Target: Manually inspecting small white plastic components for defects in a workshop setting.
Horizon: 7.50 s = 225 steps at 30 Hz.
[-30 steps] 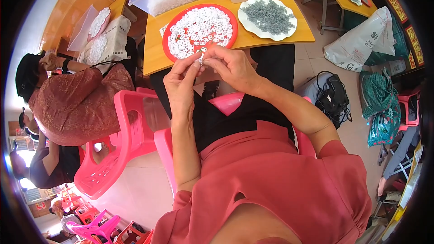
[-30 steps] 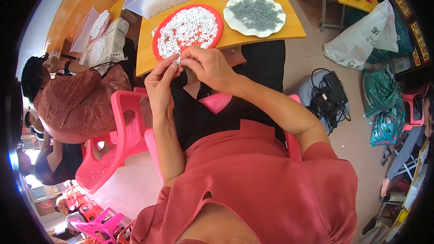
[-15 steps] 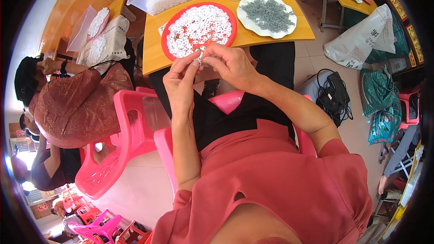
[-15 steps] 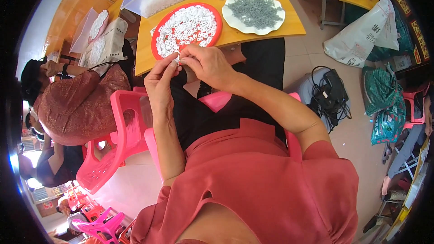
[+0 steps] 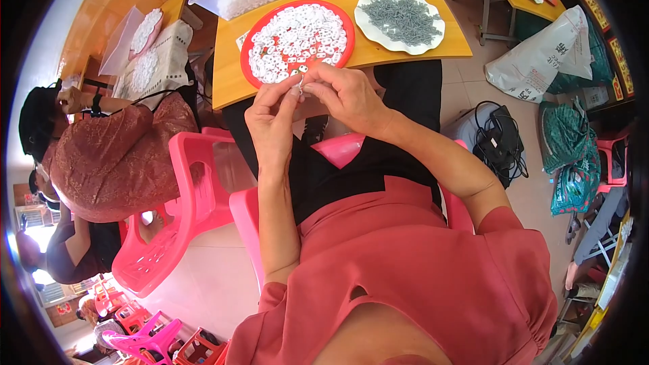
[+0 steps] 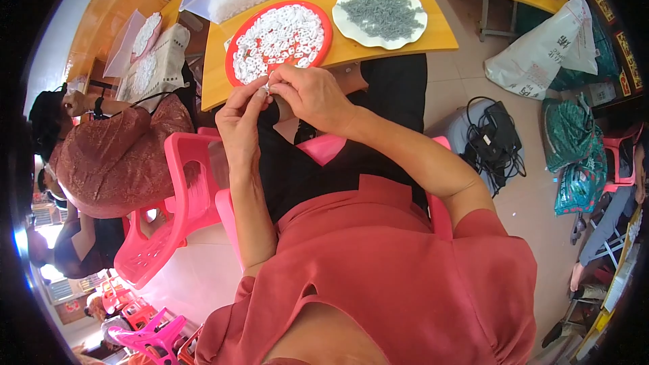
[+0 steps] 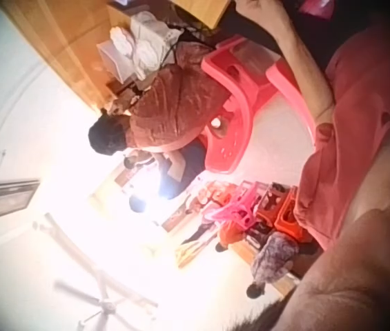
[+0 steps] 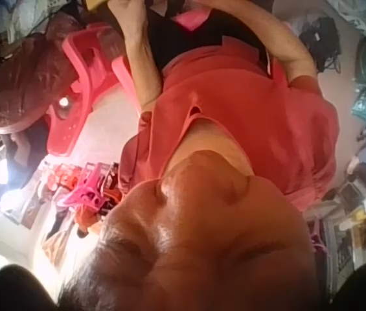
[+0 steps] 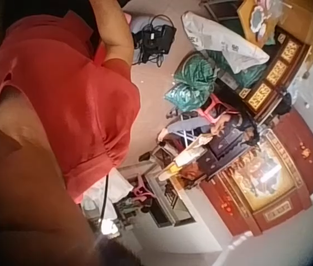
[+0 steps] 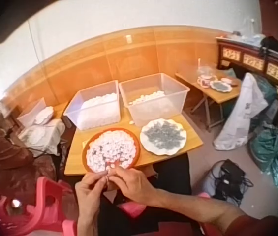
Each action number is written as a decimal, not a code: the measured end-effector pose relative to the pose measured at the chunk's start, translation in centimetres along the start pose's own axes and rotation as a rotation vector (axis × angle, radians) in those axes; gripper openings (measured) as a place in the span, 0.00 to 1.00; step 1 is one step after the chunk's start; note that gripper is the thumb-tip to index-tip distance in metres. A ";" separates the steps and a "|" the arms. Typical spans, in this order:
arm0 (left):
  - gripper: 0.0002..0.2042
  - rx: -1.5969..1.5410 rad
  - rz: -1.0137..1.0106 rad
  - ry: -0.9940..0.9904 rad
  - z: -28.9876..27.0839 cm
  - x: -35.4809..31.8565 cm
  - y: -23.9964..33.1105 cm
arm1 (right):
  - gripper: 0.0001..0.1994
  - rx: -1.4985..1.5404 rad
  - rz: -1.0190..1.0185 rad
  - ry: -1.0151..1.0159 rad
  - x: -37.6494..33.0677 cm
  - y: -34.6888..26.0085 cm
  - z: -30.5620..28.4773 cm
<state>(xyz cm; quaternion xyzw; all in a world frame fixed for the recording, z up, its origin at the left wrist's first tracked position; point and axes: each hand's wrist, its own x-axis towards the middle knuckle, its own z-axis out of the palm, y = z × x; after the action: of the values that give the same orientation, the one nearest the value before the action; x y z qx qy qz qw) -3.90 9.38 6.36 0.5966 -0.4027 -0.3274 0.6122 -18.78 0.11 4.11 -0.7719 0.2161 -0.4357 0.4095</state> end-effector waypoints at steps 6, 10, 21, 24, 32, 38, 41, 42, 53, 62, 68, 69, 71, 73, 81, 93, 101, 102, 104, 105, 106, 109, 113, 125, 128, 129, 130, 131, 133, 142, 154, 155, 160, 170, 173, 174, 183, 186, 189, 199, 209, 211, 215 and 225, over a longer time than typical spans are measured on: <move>0.11 0.079 0.084 0.002 0.4 0.0 -0.5 | 0.06 0.017 0.036 -0.015 0.0 -0.1 -0.2; 0.12 0.052 0.053 0.010 0.5 -0.1 -0.9 | 0.05 0.067 0.057 -0.015 -0.2 0.0 -0.1; 0.23 -0.120 0.016 0.017 1.2 -0.4 -0.5 | 0.06 0.217 0.157 -0.092 -0.5 0.4 -0.3; 0.21 -0.148 -0.019 0.023 0.7 -0.5 -0.5 | 0.06 0.289 0.255 -0.163 -0.4 0.2 -0.3; 0.24 -0.181 -0.125 -0.018 -1.4 -0.7 -2.1 | 0.06 0.316 0.338 -0.272 -0.6 0.8 0.6; 0.24 -0.220 -0.119 0.001 -2.8 -0.6 -4.4 | 0.10 0.269 0.372 -0.288 -0.3 1.4 1.6; 0.23 -0.235 -0.182 0.024 -3.9 -0.3 -4.3 | 0.11 0.201 0.446 -0.240 0.8 1.1 0.7; 0.23 -0.240 -0.180 0.028 -4.2 -0.2 -4.3 | 0.11 0.197 0.444 -0.246 1.3 1.5 0.1; 0.19 -0.319 -0.226 0.027 -5.7 -0.4 -4.1 | 0.10 -0.695 0.261 -0.256 9.1 8.2 -0.3; 0.15 -0.370 -0.287 0.049 -6.0 -2.9 -3.3 | 0.07 -0.902 0.207 -0.367 10.3 8.2 1.5; 0.15 -0.388 -0.309 0.031 -5.0 -4.2 -1.5 | 0.07 -0.890 0.244 -0.395 10.5 7.0 0.9; 0.14 -0.393 -0.323 0.026 -4.8 -4.5 -1.4 | 0.07 -0.887 0.242 -0.392 10.5 6.9 0.9; 0.13 -0.392 -0.345 0.017 -4.5 -4.6 -1.5 | 0.07 -0.906 0.242 -0.454 10.6 6.6 0.7; 0.13 -0.392 -0.354 0.010 -4.4 -4.7 -1.7 | 0.07 -0.872 0.227 -0.404 10.3 6.3 0.7; 0.13 -0.400 -0.392 0.008 -4.4 -5.1 -0.2 | 0.07 -0.879 0.225 -0.380 10.0 6.4 0.9; 0.11 -0.566 -0.207 0.027 -5.2 -6.0 0.6 | 0.13 0.914 0.786 -0.310 3.4 -3.0 4.7; 0.10 -0.592 -0.128 0.066 -6.3 -6.6 0.8 | 0.11 0.945 0.774 -0.312 1.2 -4.7 4.7; 0.10 -0.600 -0.119 0.082 -6.3 -6.7 0.7 | 0.11 0.943 0.773 -0.309 1.0 -4.8 4.6; 0.10 -0.610 -0.109 0.095 -6.5 -6.8 0.7 | 0.11 0.940 0.767 -0.257 0.9 -5.5 4.6; 0.10 -0.579 -0.097 0.119 -6.6 -6.7 1.0 | 0.11 0.937 0.765 -0.255 1.1 -5.9 4.4; 0.10 -0.548 -0.085 0.143 -6.6 -6.7 1.2 | 0.11 0.936 0.766 -0.232 1.3 -6.4 4.3; 0.10 -0.460 -0.031 0.240 -6.6 -6.7 1.5 | 0.11 0.937 0.761 -0.187 1.5 -7.4 4.2; 0.10 -0.424 0.020 0.254 -6.2 -7.0 1.8 | 0.13 0.904 0.705 -0.143 0.9 -7.9 4.7; 0.09 -0.364 0.102 0.318 -5.4 -7.8 1.9 | 0.13 0.802 0.548 -0.123 0.0 -7.6 5.6; 0.08 -0.285 0.157 0.353 -5.1 -8.0 2.0 | 0.11 0.694 0.371 -0.053 -0.3 -7.8 6.3; 0.08 -0.283 0.164 0.366 -5.1 -8.0 2.1 | 0.11 0.693 0.370 -0.054 -0.4 -8.0 6.3; 0.08 -0.281 0.171 0.380 -5.1 -8.0 2.2 | 0.11 0.607 0.326 -0.064 -0.4 -8.2 6.3; 0.08 -0.282 0.171 0.382 -5.1 -8.0 2.1 | 0.10 0.521 0.282 -0.074 -0.4 -8.5 6.2; 0.08 -0.294 0.178 0.369 -5.2 -8.2 1.9 | 0.10 0.511 0.300 -0.108 -0.5 -9.2 6.1; 0.12 -0.360 0.184 0.270 -5.8 -8.4 1.8 | 0.10 0.581 0.318 -0.179 -0.5 -9.5 4.6; 0.19 -0.458 0.236 -0.161 -6.6 -7.5 -0.5 | 0.08 0.655 0.360 -0.228 -1.0 -10.8 3.1; 0.19 -0.457 0.235 -0.162 -6.7 -7.5 -0.7 | 0.08 0.680 0.389 -0.246 -1.0 -11.0 3.0; 0.18 -0.442 0.369 -0.034 -5.6 -7.7 -0.9 | 0.10 0.704 0.403 -0.252 -1.4 -10.8 3.2; 0.17 -0.549 0.290 0.098 -4.8 -8.5 -0.6 | 0.09 0.614 0.503 -0.397 -1.1 -10.9 3.6; 0.17 -0.506 0.235 0.111 -4.8 -8.7 -0.9 | 0.12 0.710 0.443 -0.469 -1.2 -9.9 4.1; 0.16 -0.553 0.220 0.079 -4.8 -8.6 -1.0 | 0.12 0.709 0.444 -0.469 -1.2 -9.9 3.9; 0.20 -0.469 0.207 0.035 -5.6 -8.2 -1.1 | 0.11 0.667 0.507 -0.535 -0.9 -10.4 2.9; 0.18 -0.577 0.142 0.077 -5.0 -8.5 -0.3 | 0.09 0.349 0.074 -0.396 -1.4 -11.1 3.4; 0.17 -0.622 0.134 0.085 -4.4 -8.9 0.3 | 0.08 0.048 -0.134 -0.329 -1.6 -10.9 3.7; 0.19 -0.632 0.119 0.127 -2.9 -10.0 1.0 | 0.10 -0.275 -0.415 -0.116 -2.5 -9.3 5.2; 0.23 -0.703 0.080 0.174 -1.3 -11.0 1.5 | 0.14 -0.374 -0.490 -0.088 -3.5 -8.4 6.1; 0.22 -0.717 0.078 0.174 -1.3 -11.1 1.4 | 0.14 -0.379 -0.490 -0.083 -3.7 -8.3 6.4; 0.21 -0.694 0.047 0.179 -1.7 -11.2 0.7 | 0.14 -0.381 -0.486 -0.097 -4.0 -8.0 6.9; 0.19 -0.734 0.118 0.234 -2.9 -9.8 0.6 | 0.09 -0.091 -0.283 -0.167 -3.4 -9.7 7.1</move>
<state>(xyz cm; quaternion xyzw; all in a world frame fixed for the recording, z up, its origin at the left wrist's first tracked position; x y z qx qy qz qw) -5.90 19.48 6.09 0.3471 -0.2201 -0.3436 0.8444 -14.77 11.14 8.42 -0.8457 0.0900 -0.4132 0.3253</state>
